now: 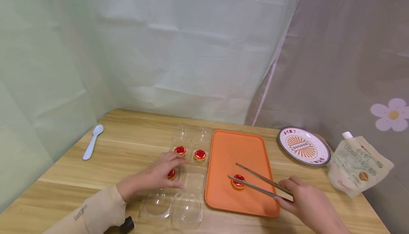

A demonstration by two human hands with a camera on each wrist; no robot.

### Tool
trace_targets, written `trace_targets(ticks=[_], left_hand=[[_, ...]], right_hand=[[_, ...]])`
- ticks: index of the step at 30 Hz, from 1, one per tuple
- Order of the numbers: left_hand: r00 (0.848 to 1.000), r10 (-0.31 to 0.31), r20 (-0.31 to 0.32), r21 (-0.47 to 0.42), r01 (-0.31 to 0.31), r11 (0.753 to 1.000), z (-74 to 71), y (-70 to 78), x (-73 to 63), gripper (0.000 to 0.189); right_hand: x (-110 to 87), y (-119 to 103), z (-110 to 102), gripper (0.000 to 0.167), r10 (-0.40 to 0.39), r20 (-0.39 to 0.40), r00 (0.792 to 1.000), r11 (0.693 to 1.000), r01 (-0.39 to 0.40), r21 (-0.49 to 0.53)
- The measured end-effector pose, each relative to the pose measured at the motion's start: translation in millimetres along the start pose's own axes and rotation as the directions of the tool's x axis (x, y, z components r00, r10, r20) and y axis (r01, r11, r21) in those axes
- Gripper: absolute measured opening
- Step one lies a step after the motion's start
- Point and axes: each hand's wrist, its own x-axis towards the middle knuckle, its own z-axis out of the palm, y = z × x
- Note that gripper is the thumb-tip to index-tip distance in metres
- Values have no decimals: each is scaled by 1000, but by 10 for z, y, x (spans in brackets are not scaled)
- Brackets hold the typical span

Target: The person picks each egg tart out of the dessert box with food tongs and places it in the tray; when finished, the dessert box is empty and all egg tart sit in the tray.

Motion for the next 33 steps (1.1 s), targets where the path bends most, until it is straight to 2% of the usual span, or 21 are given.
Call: trace_targets(ticks=[5, 12, 20, 27, 33], left_hand=[[1000, -14, 21, -27, 14, 1000, -103, -53, -4, 73], [996, -36, 86, 9, 35, 999, -223, -158, -20, 70], [986, -61, 156, 7, 61, 998, -384, -252, -67, 74], [981, -45, 189, 11, 44, 999, -435, -319, -100, 78], [976, -43, 212, 15, 41, 999, -443, -353, -104, 79]], right_hand=[[85, -71, -49, 34, -2, 8, 1000, 1000, 2, -7], [200, -162, -61, 34, -68, -43, 997, 998, 67, -9], [344, -277, -45, 34, -128, -48, 991, 992, 128, 6], [462, -403, -10, 33, -201, -78, 976, 979, 202, 4], [565, -541, 33, 31, -263, -87, 961, 962, 268, 51]])
